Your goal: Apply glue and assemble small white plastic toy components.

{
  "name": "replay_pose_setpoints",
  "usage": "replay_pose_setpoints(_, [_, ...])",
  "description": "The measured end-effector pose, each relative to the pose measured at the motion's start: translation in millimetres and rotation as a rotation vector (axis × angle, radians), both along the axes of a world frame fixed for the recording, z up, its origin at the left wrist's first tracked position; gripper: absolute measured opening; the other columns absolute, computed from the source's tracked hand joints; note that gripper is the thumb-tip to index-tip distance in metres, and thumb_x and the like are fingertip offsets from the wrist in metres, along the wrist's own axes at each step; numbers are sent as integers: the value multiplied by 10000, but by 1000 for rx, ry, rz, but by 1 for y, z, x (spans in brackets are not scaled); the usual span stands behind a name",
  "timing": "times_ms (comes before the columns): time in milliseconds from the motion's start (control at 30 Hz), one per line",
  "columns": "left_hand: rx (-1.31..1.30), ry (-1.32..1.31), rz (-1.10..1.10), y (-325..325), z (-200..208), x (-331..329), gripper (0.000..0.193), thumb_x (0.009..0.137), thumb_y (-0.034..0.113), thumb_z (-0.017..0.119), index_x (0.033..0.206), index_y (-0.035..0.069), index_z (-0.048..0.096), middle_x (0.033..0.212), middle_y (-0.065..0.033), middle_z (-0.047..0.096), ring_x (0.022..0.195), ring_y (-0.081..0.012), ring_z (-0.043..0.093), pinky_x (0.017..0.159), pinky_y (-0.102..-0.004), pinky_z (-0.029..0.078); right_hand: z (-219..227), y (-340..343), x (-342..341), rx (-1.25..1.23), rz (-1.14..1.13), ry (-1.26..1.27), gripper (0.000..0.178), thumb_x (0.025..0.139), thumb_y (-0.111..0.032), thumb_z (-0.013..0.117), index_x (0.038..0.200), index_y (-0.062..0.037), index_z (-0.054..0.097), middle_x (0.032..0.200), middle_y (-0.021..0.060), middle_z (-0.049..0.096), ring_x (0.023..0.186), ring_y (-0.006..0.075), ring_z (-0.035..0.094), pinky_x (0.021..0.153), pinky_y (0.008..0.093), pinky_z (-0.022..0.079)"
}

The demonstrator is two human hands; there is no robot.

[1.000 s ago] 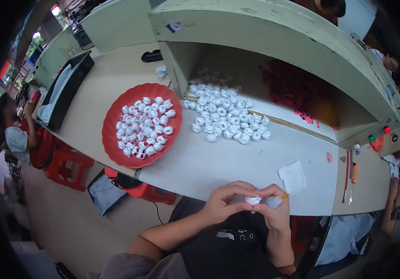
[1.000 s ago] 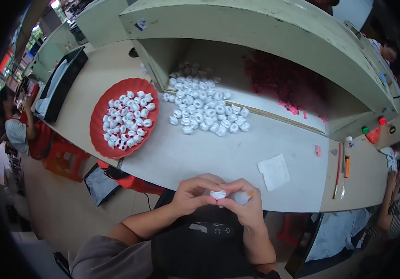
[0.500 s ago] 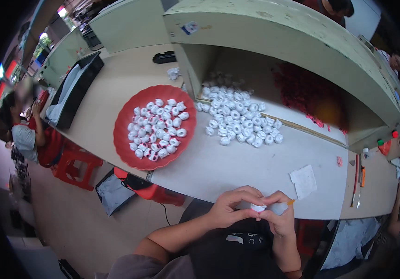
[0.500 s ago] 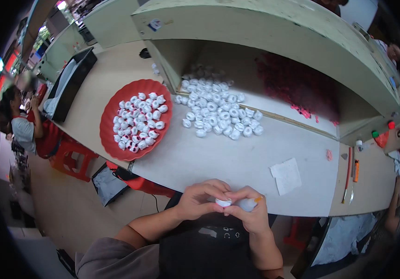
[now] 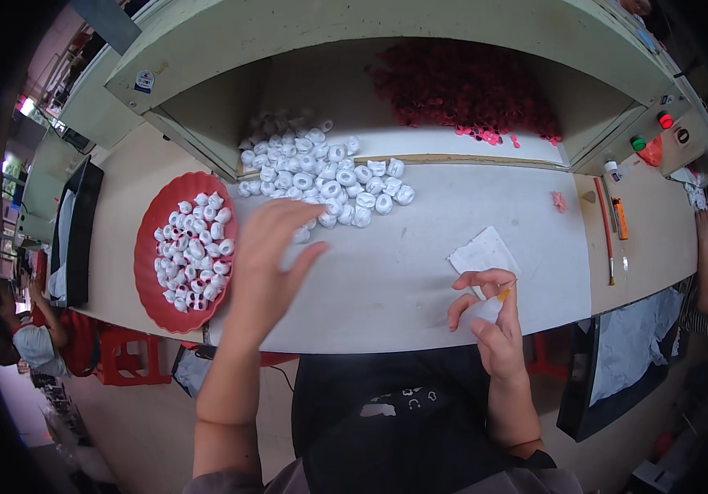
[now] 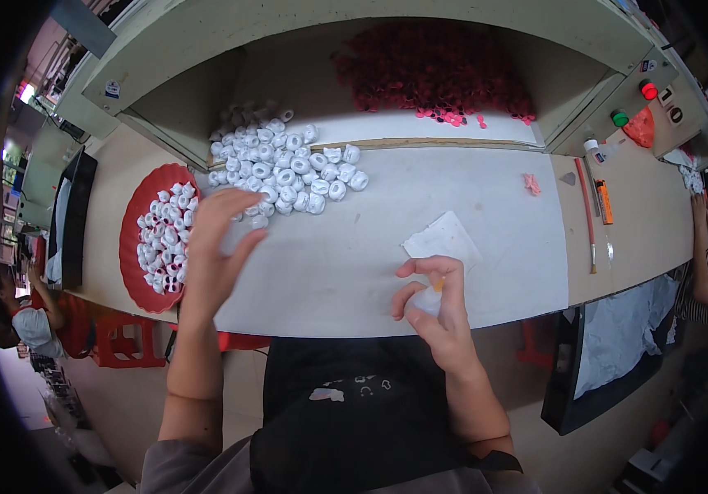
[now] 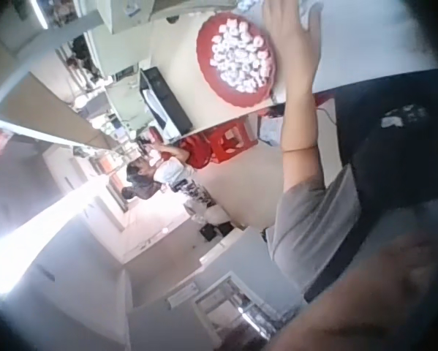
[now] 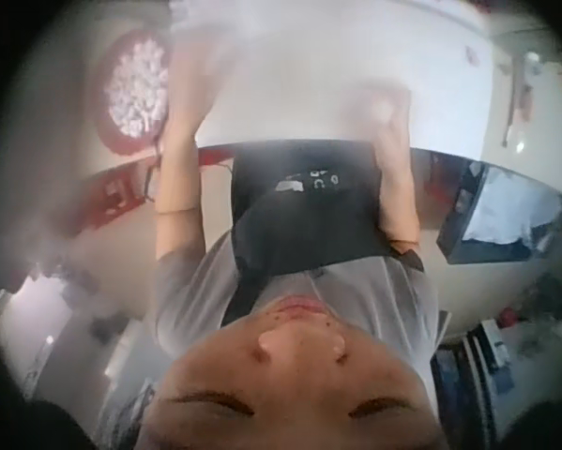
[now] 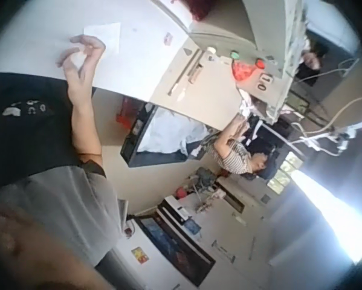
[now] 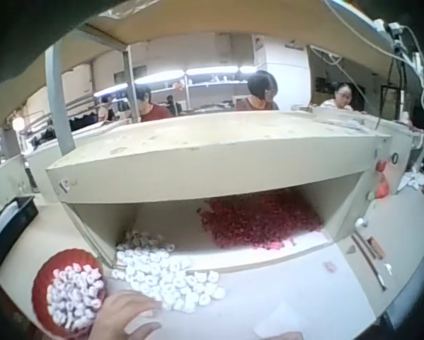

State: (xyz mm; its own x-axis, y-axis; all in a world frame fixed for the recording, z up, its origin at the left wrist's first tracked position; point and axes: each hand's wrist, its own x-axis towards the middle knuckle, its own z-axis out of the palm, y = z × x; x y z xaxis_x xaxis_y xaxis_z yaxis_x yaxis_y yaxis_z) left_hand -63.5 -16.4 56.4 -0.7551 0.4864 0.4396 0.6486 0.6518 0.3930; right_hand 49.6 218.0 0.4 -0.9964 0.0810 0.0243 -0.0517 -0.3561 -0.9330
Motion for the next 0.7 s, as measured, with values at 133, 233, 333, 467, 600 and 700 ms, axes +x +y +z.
replay_pose_setpoints(133, [-146, 96, -137, 74, -34, -41, 286, 645, 77, 632, 923, 68, 570, 915, -64, 572, 959, -235, 491, 883, -364, 317, 0, 9, 9, -61, 123, 78, 358, 700, 3, 466, 1007, -37, 287, 1022, 150, 367, 727, 179, 494, 633, 277, 416])
replay_pose_setpoints(233, [-544, 129, -132, 89, -48, -58, 288, 640, 63, 625, 923, 86, 577, 918, -60, 575, 986, -229, 488, 944, -389, 264, 1, 19, 16, -19, 104, 45, 275, 731, -18, 455, 977, -19, 332, 1023, 143, 376, 750, 185, 506, 638, 292, 432])
replay_pose_setpoints(333, [-437, 215, -249, 88, -45, -53, 267, 667, 68, 613, 930, 90, 575, 914, -67, 578, 988, -229, 496, 948, -401, 289, 5, 24, 16, -7, 69, -12, 263, 761, -30, 446, 1013, 13, 386, 1032, 133, 378, 788, 201, 517, 650, 304, 454])
replay_pose_setpoints(467, [537, -589, -255, 80, -40, -10, 242, 742, 5, 540, 984, -4, 537, 931, -88, 566, 906, -217, 539, 841, -346, 410, 7, 30, 13, -74, 97, -6, 358, 785, -17, 439, 1137, 31, 399, 1032, 117, 382, 818, 215, 521, 679, 300, 474])
replay_pose_setpoints(600, [1191, -1218, -170, 56, -66, 25, 262, 797, 20, 507, 1056, -14, 491, 962, -88, 539, 857, -178, 553, 792, -325, 448, 17, 16, 10, -71, 102, -18, 381, 786, -6, 434, 1162, 34, 382, 1024, 118, 379, 820, 204, 520, 691, 297, 473])
replay_pose_setpoints(700, [1405, -1393, -99, 50, -66, 47, 283, 792, 14, 509, 1072, -11, 485, 945, -89, 539, 855, -178, 541, 813, -323, 434, 24, 6, 12, 6, 91, -45, 411, 786, -7, 443, 1186, 37, 359, 1014, 118, 388, 807, 199, 523, 699, 293, 473])
